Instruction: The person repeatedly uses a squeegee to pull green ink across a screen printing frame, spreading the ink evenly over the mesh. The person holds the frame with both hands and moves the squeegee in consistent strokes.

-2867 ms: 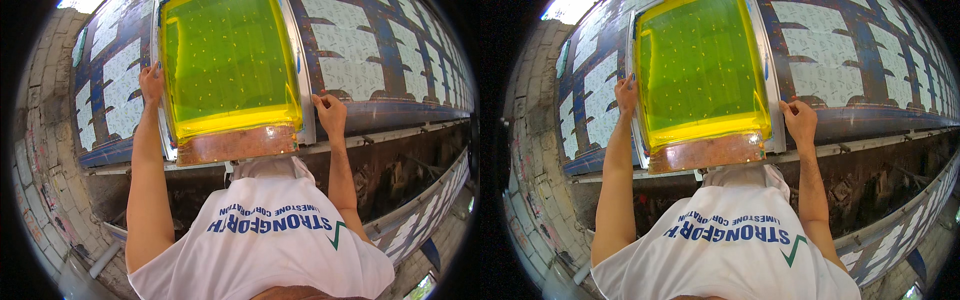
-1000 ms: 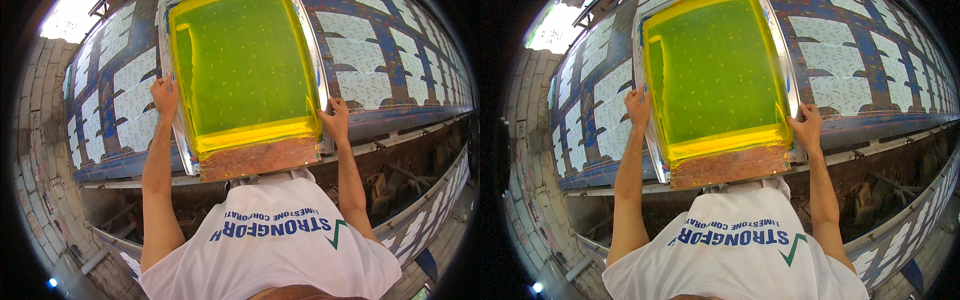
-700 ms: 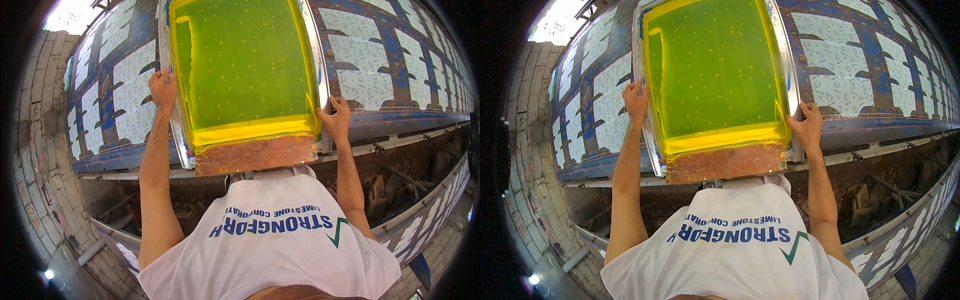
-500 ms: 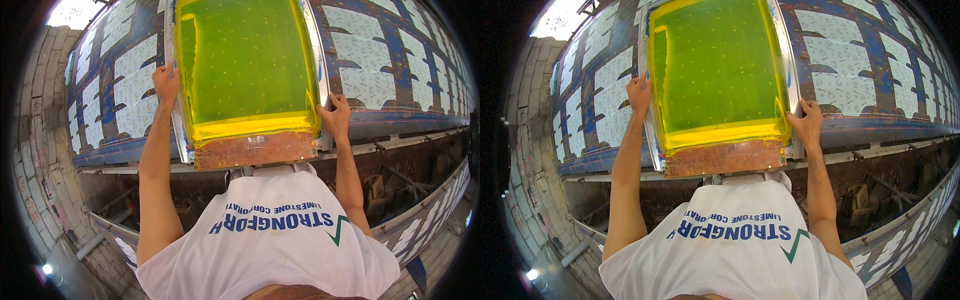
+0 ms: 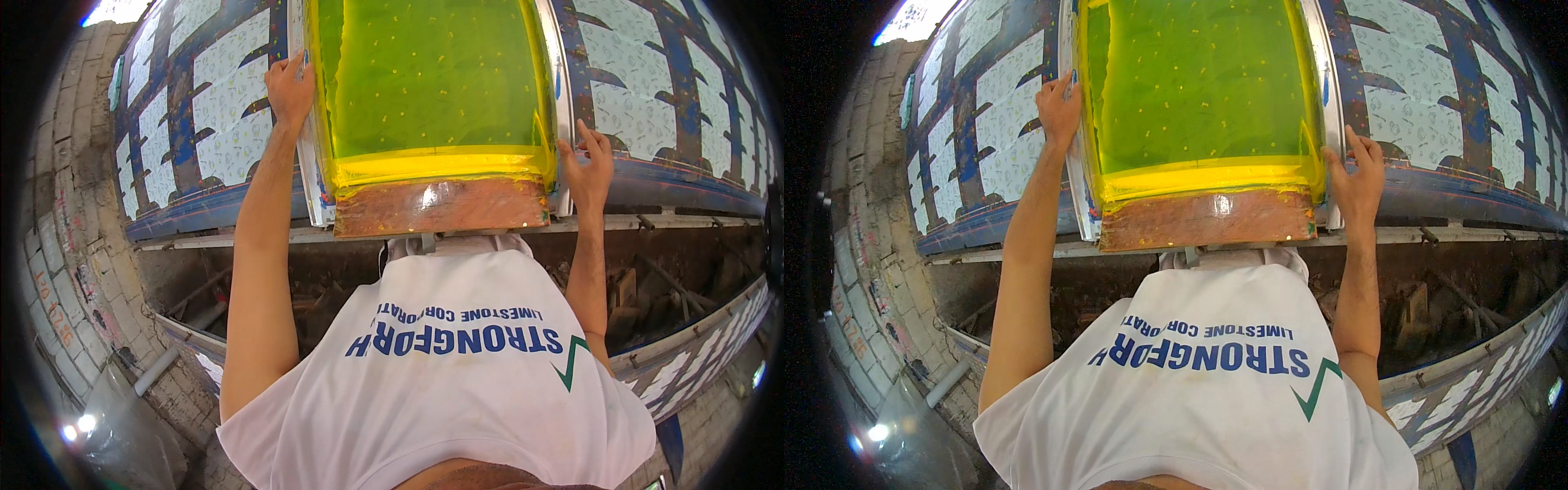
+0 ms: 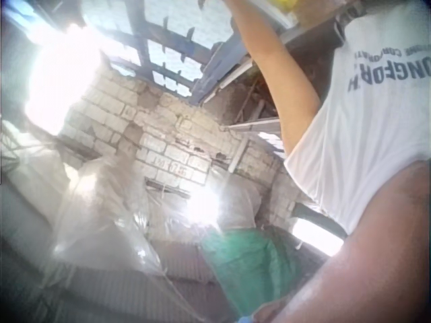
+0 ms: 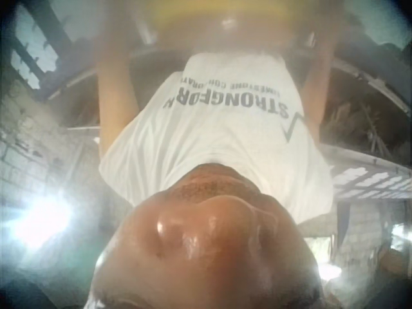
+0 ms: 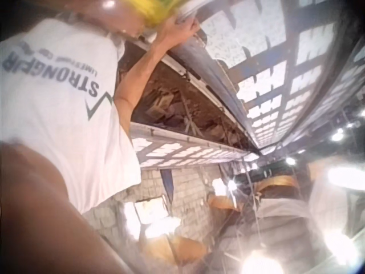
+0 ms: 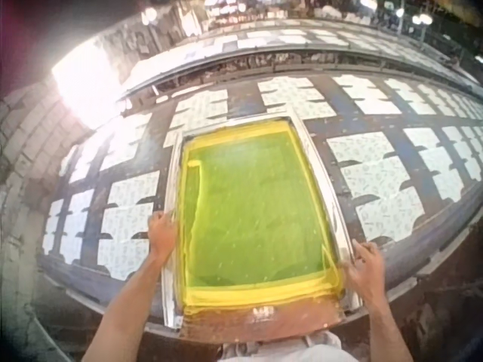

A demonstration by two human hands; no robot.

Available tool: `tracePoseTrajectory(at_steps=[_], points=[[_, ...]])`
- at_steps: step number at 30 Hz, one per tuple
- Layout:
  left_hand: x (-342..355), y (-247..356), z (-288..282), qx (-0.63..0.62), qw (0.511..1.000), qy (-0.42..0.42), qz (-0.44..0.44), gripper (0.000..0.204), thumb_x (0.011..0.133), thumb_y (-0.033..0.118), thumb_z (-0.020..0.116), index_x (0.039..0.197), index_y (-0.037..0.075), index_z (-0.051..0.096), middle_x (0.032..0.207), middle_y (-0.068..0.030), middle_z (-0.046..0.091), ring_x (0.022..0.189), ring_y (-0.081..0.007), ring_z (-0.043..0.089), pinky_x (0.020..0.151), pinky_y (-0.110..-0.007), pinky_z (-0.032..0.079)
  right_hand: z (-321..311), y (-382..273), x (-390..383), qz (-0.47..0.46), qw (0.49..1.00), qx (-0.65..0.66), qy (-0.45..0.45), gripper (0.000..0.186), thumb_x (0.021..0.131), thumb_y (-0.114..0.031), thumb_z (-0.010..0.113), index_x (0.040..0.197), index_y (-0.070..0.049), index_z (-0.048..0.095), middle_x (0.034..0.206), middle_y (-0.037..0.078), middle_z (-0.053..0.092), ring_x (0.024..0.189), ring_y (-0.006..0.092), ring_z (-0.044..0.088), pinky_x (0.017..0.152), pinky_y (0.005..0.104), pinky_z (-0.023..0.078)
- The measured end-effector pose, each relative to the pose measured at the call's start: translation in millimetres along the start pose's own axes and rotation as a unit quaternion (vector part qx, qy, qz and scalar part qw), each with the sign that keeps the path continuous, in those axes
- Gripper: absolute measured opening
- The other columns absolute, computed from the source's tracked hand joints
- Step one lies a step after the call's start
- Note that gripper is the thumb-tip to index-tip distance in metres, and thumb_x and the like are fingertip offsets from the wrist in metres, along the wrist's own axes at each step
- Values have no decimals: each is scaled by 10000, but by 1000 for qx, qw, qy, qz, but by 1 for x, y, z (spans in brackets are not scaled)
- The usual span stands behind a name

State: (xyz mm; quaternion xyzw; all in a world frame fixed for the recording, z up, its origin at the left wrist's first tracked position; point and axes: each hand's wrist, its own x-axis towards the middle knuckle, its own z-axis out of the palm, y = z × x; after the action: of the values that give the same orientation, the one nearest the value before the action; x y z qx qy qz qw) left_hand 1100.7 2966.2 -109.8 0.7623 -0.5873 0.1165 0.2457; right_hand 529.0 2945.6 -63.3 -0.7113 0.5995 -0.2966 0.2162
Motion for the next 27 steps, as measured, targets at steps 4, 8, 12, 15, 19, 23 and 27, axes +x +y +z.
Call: tracePoseTrajectory(at_steps=[4,8,12,15,19,23,27], points=[[-1,-3,2,1,1000,14,15,369,912,283,794,1263,173,803,1098,-119,682,1073,-332,601,926,-468,532,-5,-43,-30,-84,995,55,-24,138,886,-142,852,961,-35,808,1038,132,719,1015,303,682,857,401,546],[-3,-4,5,-38,999,21,-5,366,944,313,772,1286,184,796,1096,-126,702,1078,-341,598,973,-468,502,4,-99,-70,-217,952,73,-202,231,835,-170,856,1029,-70,779,1141,129,703,1077,328,667,878,433,548],[-3,-6,11,-51,998,39,-3,340,980,333,733,1279,185,797,1114,-141,692,1085,-342,597,961,-473,514,26,-133,-86,-356,881,-42,-308,443,828,-126,781,1264,-91,710,1275,117,668,1163,338,643,940,456,557],[-3,-9,16,-53,998,43,-9,328,1001,349,702,1270,189,799,1138,-150,681,1103,-352,587,949,-483,525,34,-142,-85,-366,872,-94,-312,548,807,-53,716,1352,-88,668,1306,120,666,1179,347,644,978,458,555],[-4,-9,22,-58,996,65,-15,288,1024,324,677,1255,209,804,1156,-141,689,1130,-369,569,992,-498,495,41,-151,-87,-322,895,-127,-282,614,771,6,678,1377,-89,658,1289,126,687,1157,345,660,969,450,560],[-4,-8,21,-66,996,46,-37,283,1024,255,652,1266,221,794,1240,-161,646,1202,-385,521,1018,-513,484,62,-160,-91,-276,911,-156,-262,577,753,9,695,1323,-81,677,1251,120,703,1142,329,672,938,440,573],[-3,-5,19,-80,994,23,-71,336,1007,146,623,1285,240,785,1279,-134,628,1228,-373,502,1065,-522,439,83,-169,-105,-266,926,-178,-201,569,730,3,749,1287,-87,681,1231,91,691,1140,318,677,916,429,578]])
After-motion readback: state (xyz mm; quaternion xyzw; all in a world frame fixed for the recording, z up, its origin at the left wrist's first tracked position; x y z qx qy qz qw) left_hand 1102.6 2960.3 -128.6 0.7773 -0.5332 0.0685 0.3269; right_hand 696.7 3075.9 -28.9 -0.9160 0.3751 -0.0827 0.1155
